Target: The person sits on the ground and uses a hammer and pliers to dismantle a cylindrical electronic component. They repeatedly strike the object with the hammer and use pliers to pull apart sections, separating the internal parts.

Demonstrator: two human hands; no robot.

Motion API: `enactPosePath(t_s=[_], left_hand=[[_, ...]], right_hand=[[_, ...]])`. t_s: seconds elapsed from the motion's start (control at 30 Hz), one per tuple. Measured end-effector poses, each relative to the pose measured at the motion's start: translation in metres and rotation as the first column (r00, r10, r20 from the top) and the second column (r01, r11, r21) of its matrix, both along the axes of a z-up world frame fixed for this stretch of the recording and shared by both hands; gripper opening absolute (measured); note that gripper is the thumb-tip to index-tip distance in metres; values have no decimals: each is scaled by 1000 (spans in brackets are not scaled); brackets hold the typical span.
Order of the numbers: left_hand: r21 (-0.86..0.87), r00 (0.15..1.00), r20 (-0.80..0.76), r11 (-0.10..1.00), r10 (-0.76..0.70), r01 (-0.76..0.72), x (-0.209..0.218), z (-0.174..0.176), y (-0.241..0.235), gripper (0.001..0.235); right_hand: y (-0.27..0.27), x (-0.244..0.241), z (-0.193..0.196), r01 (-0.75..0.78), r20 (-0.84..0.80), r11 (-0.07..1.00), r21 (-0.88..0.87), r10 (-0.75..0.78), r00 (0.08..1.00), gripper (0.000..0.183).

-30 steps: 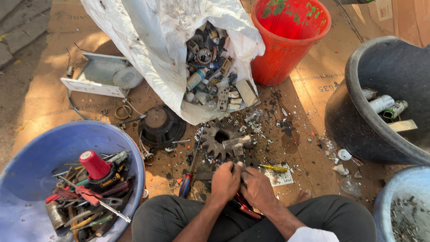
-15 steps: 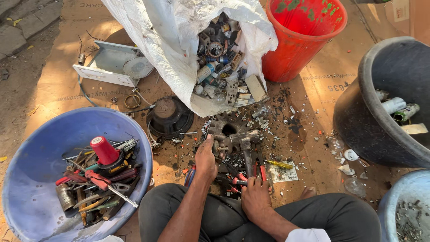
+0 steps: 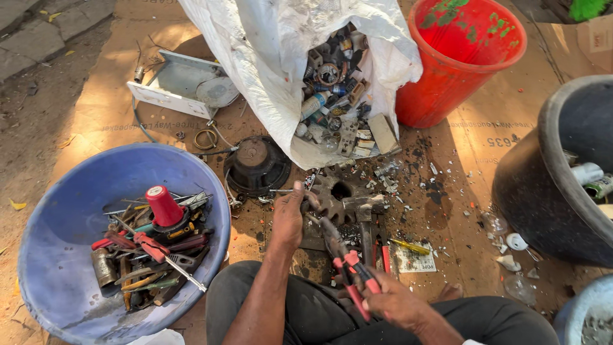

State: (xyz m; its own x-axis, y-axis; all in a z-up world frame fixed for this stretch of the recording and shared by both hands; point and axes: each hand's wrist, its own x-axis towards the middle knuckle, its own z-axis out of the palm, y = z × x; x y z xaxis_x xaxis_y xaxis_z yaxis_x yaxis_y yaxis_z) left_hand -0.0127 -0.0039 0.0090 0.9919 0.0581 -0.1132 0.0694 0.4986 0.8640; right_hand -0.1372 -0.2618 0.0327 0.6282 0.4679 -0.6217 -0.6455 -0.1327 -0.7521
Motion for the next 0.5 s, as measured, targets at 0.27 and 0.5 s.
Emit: enactPosePath(t_s=[0.27, 0.5], left_hand=[[299, 990, -100, 946, -101, 126, -4, 10, 3, 60], [412, 977, -114, 886, -182, 213, -6, 26, -1, 67]], right_hand=[[-3, -13, -20, 222, -283, 940, 257, -147, 948, 69], [4, -8, 12, 218, -280, 913, 344, -122, 952, 90]])
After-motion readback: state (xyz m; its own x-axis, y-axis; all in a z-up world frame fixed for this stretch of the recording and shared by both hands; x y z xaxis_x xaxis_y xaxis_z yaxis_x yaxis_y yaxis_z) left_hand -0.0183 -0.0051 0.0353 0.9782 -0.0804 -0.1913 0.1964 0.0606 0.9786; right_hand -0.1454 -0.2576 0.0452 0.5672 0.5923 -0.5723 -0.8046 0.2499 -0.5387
